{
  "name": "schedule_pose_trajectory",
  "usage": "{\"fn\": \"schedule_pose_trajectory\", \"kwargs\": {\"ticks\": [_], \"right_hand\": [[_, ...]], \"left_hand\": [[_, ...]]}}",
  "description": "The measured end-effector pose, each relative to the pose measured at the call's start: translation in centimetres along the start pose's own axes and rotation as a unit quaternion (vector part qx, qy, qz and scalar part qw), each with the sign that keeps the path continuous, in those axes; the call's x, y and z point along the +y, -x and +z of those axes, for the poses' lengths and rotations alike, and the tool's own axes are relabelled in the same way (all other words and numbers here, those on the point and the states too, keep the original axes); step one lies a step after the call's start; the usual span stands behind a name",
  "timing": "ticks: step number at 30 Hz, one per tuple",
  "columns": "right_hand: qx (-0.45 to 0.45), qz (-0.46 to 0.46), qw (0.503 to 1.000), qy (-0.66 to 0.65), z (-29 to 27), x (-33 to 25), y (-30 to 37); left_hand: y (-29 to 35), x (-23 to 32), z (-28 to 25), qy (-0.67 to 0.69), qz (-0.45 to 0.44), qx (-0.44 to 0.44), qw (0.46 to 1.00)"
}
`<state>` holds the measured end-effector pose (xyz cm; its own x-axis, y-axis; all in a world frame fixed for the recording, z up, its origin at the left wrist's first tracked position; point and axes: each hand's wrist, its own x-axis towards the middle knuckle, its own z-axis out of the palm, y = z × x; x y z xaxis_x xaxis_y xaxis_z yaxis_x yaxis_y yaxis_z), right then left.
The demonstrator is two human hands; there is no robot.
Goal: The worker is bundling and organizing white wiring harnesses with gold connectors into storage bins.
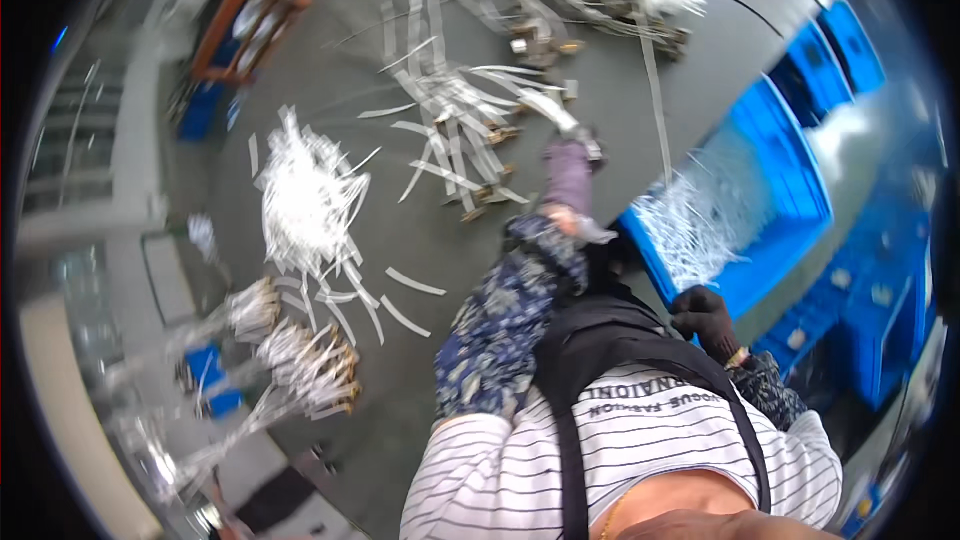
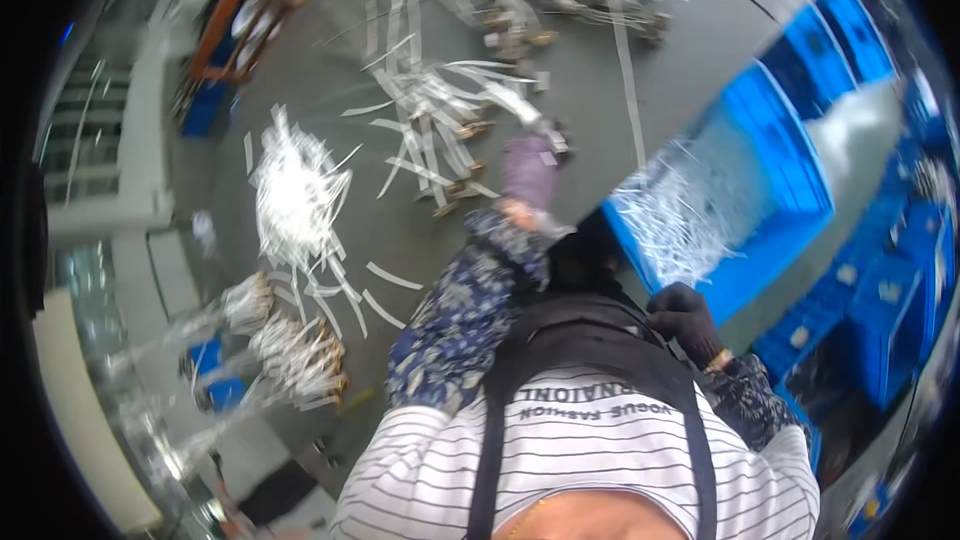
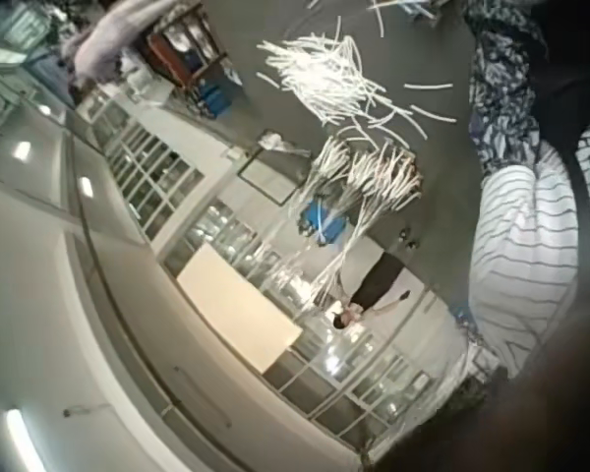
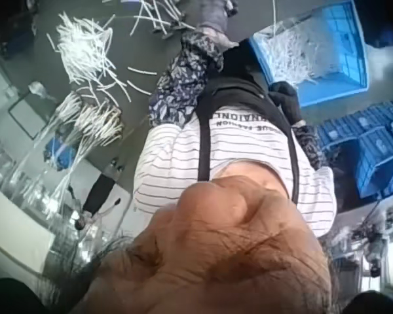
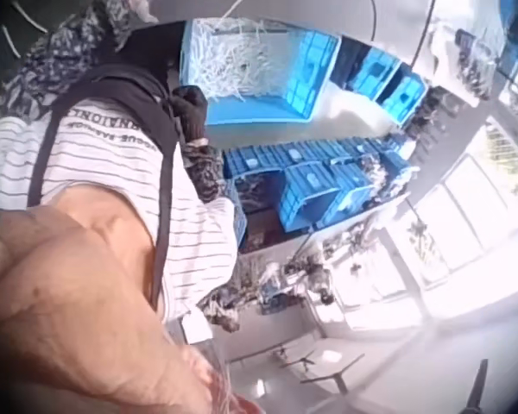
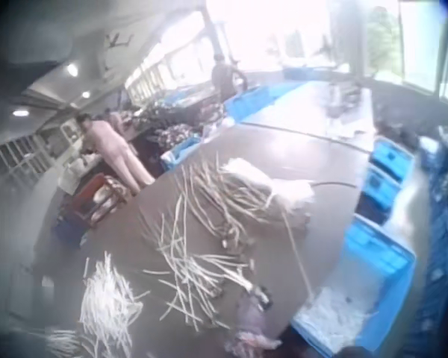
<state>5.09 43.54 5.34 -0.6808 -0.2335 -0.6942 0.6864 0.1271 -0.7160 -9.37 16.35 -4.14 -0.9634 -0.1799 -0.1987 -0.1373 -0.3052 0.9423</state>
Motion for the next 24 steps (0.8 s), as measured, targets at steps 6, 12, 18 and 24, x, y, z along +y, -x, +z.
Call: {"fn": "schedule_pose_trajectory", "kwargs": {"ticks": [6,12,18,24], "right_hand": [[-0.04,-0.085,0.992,-0.079,1.6,-3.1,-1.7],[-0.147,-0.043,0.939,-0.308,-0.9,2.3,0.4],[0.037,0.112,0.98,-0.162,-9.1,12.9,4.1],[0.137,0.123,0.983,-0.019,-10.8,16.4,3.7]], "left_hand": [[6.8,6.3,7.9,0.174,-0.236,0.082,0.953],[4.4,3.5,8.0,0.582,-0.144,-0.265,0.755],[-0.5,4.6,4.3,0.165,0.035,0.146,0.975],[-3.4,12.9,-2.7,0.21,0.098,0.138,0.963]]}}
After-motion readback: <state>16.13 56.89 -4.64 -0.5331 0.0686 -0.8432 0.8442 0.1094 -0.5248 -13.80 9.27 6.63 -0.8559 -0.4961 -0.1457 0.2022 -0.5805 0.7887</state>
